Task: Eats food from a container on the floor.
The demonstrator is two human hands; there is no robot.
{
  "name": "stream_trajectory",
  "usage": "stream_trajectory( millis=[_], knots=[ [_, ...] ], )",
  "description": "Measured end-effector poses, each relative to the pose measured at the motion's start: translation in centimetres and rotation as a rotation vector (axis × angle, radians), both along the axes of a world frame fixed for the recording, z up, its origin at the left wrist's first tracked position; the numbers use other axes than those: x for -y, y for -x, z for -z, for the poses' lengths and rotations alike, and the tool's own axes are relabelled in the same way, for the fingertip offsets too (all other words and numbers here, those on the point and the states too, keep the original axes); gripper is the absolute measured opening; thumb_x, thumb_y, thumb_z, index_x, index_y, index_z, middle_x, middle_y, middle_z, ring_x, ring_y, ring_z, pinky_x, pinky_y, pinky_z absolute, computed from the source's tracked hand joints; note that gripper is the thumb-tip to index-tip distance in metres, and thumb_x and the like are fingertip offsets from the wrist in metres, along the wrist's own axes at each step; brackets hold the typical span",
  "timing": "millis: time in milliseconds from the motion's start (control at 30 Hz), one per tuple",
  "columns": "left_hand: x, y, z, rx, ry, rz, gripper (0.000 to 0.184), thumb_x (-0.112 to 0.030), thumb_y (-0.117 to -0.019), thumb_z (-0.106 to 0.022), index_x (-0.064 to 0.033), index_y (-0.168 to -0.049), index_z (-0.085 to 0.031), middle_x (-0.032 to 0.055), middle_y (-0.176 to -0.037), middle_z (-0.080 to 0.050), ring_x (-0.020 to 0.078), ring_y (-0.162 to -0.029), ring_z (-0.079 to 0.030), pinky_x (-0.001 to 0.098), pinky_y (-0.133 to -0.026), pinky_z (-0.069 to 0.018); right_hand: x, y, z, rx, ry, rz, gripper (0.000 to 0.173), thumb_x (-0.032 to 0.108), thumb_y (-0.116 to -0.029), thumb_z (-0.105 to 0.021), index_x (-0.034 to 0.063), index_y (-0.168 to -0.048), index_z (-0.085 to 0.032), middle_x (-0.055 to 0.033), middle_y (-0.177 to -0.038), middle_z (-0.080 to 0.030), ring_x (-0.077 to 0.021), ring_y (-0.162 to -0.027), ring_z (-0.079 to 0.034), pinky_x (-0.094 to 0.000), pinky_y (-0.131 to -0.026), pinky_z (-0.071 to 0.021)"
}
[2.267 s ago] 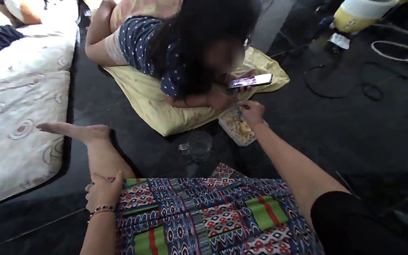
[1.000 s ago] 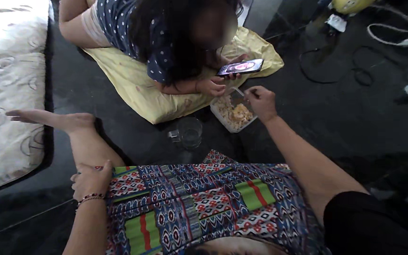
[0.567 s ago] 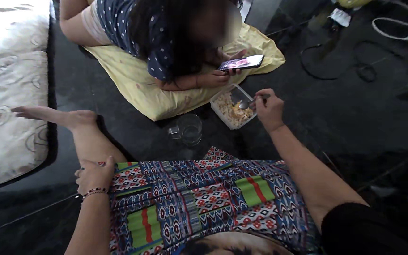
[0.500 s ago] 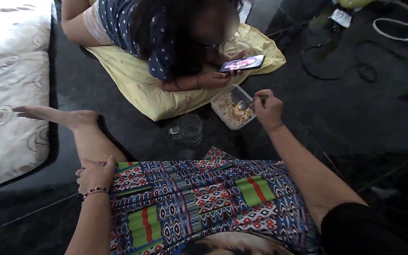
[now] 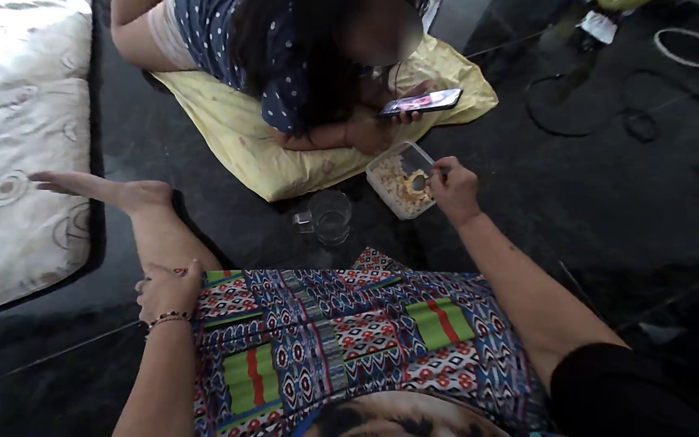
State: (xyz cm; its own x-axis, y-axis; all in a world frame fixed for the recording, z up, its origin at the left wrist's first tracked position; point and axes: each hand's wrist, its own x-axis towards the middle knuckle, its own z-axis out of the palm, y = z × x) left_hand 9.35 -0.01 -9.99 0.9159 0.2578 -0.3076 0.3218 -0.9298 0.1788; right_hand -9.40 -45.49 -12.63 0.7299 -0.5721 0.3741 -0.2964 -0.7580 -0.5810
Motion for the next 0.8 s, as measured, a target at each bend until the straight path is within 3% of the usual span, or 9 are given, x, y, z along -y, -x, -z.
stream_trajectory(
  millis=[200,400,567,667,800],
  knots=[
    [0.1,0.0,0.1,0.015,-0.014,0.003,0.088,-0.053,-0.0990,-0.057,0.0023,-0.159,-0.023,0.0398,-0.153,-0.034,0.0570,-0.136,-0.042,0.0698,-0.104,-0.0389,-0.4,-0.1,0.1,-0.012,0.076,-0.037,0.021,-0.002,-0.0991,-0.052,-0.0135,-0.112,-0.064,-0.0293,-0.093,-0.070,-0.0389,-0.077,-0.071,-0.0481,-0.073,-0.0592],
    [0.1,0.0,0.1,0.011,-0.014,0.004,0.088,-0.052,-0.0992,-0.057,0.0032,-0.159,-0.023,0.0397,-0.153,-0.033,0.0568,-0.137,-0.041,0.0696,-0.104,-0.0392,-0.8,-0.5,0.6,-0.008,0.088,-0.048,0.020,-0.004,-0.0974,-0.053,-0.0138,-0.109,-0.065,-0.0303,-0.100,-0.070,-0.0406,-0.084,-0.072,-0.0481,-0.078,-0.0598],
    [0.2,0.2,-0.1,0.003,-0.013,0.008,0.089,-0.052,-0.0990,-0.057,0.0046,-0.158,-0.024,0.0409,-0.153,-0.033,0.0573,-0.137,-0.041,0.0690,-0.105,-0.0385,-0.8,-0.6,1.1,-0.011,0.100,-0.050,0.020,-0.003,-0.0982,-0.052,-0.0138,-0.109,-0.065,-0.0290,-0.096,-0.070,-0.0386,-0.078,-0.072,-0.0464,-0.073,-0.0598],
    [0.3,0.1,-0.2,-0.003,-0.004,0.022,0.087,-0.051,-0.0995,-0.057,0.0059,-0.157,-0.025,0.0426,-0.151,-0.033,0.0588,-0.137,-0.040,0.0701,-0.106,-0.0369,-0.6,-0.7,1.4,-0.044,0.053,-0.028,0.021,-0.001,-0.0997,-0.052,-0.0138,-0.111,-0.064,-0.0297,-0.101,-0.070,-0.0405,-0.087,-0.073,-0.0490,-0.081,-0.0600],
    [0.3,0.0,-0.1,-0.001,-0.018,0.008,0.088,-0.053,-0.0989,-0.058,0.0039,-0.158,-0.025,0.0406,-0.152,-0.034,0.0569,-0.137,-0.041,0.0686,-0.105,-0.0390,-0.6,-1.0,1.8,-0.069,-0.014,0.007,0.023,-0.001,-0.1004,-0.050,-0.0132,-0.114,-0.064,-0.0300,-0.101,-0.070,-0.0408,-0.087,-0.072,-0.0498,-0.082,-0.0590]
  ],
)
